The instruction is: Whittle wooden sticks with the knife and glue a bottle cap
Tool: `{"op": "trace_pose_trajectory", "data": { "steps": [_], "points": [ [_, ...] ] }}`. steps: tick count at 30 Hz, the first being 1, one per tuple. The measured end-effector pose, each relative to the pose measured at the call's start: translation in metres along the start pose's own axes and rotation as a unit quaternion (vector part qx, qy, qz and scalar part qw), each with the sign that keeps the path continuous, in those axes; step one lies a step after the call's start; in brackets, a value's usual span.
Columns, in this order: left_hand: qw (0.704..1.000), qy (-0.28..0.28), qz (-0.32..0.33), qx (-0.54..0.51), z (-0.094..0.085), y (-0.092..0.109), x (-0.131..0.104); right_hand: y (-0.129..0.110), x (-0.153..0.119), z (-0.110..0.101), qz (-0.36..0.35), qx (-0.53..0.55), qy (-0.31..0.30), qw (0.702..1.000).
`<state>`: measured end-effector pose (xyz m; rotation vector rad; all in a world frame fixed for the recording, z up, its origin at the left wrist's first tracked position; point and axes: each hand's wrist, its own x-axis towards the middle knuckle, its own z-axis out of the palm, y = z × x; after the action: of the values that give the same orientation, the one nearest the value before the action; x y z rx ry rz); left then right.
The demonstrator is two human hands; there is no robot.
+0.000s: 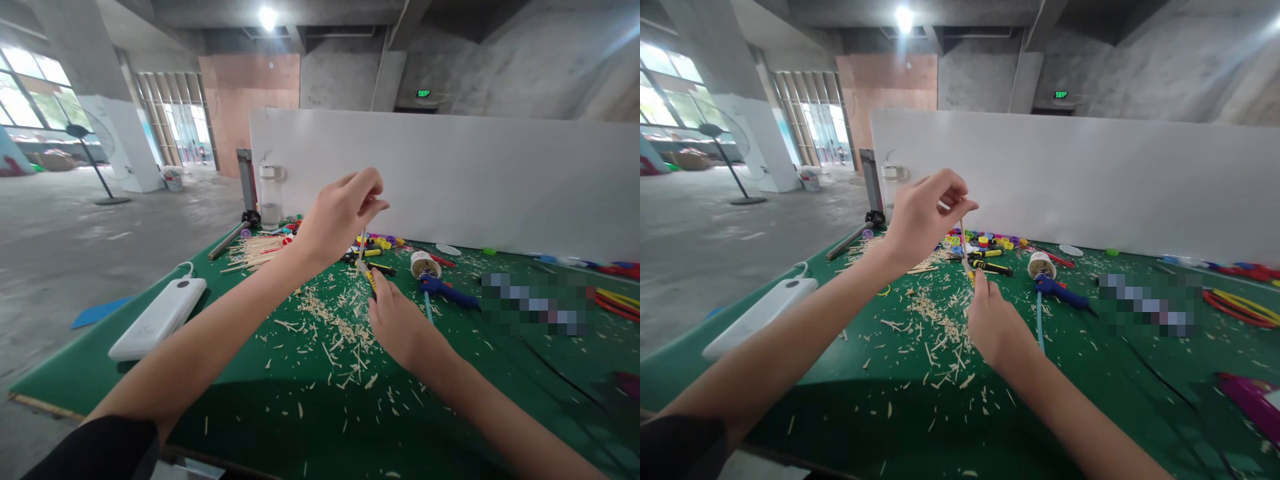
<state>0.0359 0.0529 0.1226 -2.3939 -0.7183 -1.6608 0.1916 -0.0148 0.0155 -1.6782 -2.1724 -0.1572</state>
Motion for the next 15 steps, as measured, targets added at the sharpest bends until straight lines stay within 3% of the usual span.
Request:
{"op": "trace_pose_trajectory", "data": {
  "steps": [6, 15],
  "points": [
    [1.0, 0.025, -0.003, 0.005, -0.007, -0.007, 0.004, 0.012, 0.0, -0.005, 0.023, -0.028, -0.081, 0.996],
    [0.999, 0.018, -0.031, -0.025, -0.006, -0.02, 0.006, 0.024, -0.003, -0.028, -0.035, 0.003, -0.1, 0.994]
  ]
}}
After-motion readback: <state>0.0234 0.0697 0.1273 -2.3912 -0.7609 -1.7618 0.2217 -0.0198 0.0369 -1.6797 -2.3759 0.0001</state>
